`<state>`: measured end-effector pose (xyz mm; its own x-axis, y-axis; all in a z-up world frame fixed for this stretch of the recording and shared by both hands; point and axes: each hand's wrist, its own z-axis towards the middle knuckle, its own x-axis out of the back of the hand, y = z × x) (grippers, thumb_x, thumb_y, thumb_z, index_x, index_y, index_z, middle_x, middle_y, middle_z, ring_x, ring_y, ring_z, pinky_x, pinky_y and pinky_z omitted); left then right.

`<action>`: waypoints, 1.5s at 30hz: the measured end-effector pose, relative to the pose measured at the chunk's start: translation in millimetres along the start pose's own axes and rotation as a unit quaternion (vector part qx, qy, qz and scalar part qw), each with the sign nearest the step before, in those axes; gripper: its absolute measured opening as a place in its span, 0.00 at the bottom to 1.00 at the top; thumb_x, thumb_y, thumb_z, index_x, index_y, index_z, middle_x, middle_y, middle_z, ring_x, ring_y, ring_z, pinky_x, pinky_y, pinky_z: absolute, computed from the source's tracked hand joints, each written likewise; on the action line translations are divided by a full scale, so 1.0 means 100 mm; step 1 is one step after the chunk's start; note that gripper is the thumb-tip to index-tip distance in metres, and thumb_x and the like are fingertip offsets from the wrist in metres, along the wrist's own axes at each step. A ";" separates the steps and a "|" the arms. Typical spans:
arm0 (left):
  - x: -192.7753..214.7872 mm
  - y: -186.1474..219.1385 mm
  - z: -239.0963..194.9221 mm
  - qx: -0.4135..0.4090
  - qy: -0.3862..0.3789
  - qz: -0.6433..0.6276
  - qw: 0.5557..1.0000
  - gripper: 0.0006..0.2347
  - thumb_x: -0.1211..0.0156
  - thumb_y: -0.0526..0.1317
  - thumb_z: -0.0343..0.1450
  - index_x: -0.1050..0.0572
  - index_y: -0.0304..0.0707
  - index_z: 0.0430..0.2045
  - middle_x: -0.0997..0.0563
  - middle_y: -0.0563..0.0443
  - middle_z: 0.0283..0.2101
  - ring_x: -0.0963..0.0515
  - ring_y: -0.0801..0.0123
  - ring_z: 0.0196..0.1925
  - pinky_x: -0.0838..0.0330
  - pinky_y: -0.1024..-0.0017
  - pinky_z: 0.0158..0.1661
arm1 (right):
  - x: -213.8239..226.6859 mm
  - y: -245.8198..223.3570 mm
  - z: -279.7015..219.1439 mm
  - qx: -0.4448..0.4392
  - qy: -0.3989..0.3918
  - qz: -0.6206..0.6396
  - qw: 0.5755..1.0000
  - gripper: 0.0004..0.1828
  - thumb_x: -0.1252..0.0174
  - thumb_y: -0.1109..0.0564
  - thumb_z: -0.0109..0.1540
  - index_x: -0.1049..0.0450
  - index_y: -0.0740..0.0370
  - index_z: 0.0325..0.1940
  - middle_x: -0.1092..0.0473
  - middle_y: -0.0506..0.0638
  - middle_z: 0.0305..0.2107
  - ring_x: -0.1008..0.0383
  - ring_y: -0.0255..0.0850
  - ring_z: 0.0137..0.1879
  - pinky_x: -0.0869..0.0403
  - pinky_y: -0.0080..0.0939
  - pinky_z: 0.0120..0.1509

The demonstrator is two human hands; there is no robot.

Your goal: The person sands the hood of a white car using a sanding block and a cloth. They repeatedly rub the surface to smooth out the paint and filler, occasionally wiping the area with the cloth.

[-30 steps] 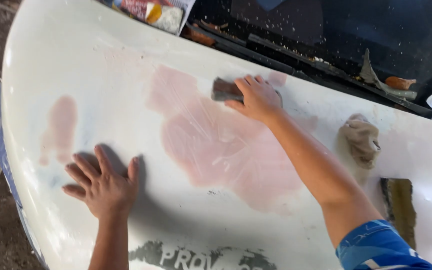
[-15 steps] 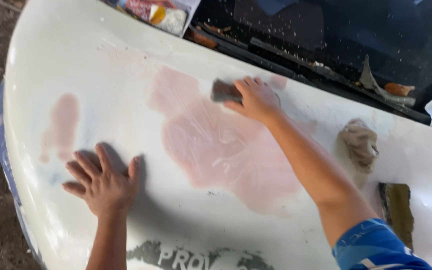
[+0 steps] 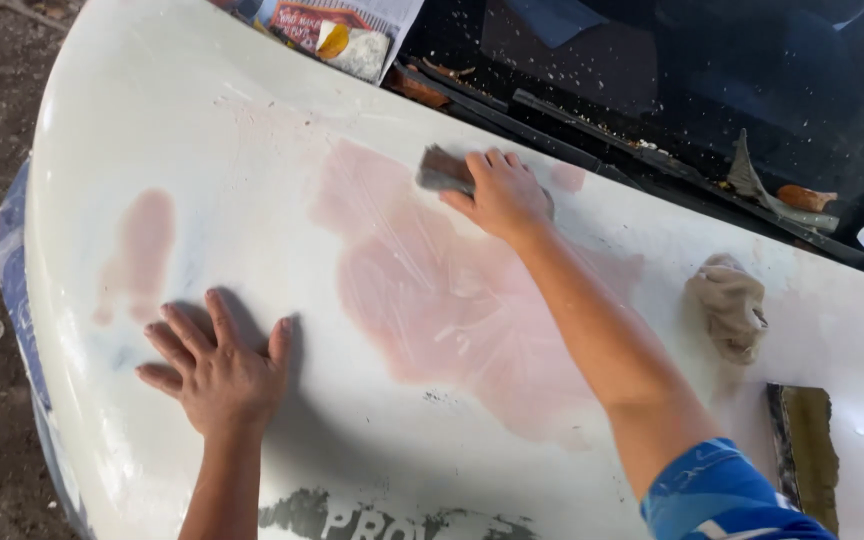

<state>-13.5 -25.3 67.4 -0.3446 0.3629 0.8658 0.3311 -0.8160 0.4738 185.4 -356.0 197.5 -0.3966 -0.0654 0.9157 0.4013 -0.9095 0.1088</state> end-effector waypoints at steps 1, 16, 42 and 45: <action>-0.02 -0.04 -0.04 0.002 -0.002 0.003 1.000 0.44 0.70 0.75 0.68 0.50 0.44 0.74 0.58 0.24 0.76 0.68 0.31 0.78 0.77 0.26 0.64 | 0.05 -0.04 -0.10 0.001 -0.003 0.003 1.000 0.30 0.38 0.34 0.63 0.30 0.61 0.51 0.31 0.57 0.47 0.31 0.58 0.55 0.30 0.58 0.55; -0.09 -0.07 0.00 -0.010 0.011 0.009 1.000 0.44 0.69 0.76 0.68 0.49 0.45 0.73 0.58 0.23 0.75 0.68 0.31 0.77 0.78 0.27 0.64 | 0.12 -0.02 -0.39 0.035 -0.031 0.008 0.999 0.32 0.37 0.30 0.60 0.28 0.55 0.54 0.30 0.52 0.49 0.30 0.54 0.57 0.27 0.56 0.57; -0.08 -0.04 0.09 -0.013 0.018 0.019 1.000 0.44 0.68 0.75 0.69 0.52 0.44 0.74 0.59 0.25 0.74 0.68 0.34 0.76 0.79 0.32 0.64 | 0.12 -0.01 -1.04 0.192 -0.031 0.029 0.981 0.38 0.36 0.29 0.53 0.29 0.58 0.55 0.30 0.54 0.48 0.32 0.55 0.57 0.32 0.59 0.58; -0.01 0.01 0.08 -0.013 0.031 0.034 0.999 0.42 0.68 0.74 0.68 0.51 0.45 0.73 0.58 0.25 0.75 0.67 0.33 0.76 0.78 0.30 0.64 | -0.03 -0.39 -0.01 0.062 -0.035 0.015 0.997 0.34 0.36 0.32 0.57 0.30 0.59 0.54 0.30 0.56 0.48 0.33 0.57 0.56 0.32 0.60 0.56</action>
<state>-5.5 -22.5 67.8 -0.3758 0.2787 0.8838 0.3323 -0.8498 0.4092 170.4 -321.1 190.2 -0.3251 -0.0590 0.9438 0.5135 -0.8491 0.1238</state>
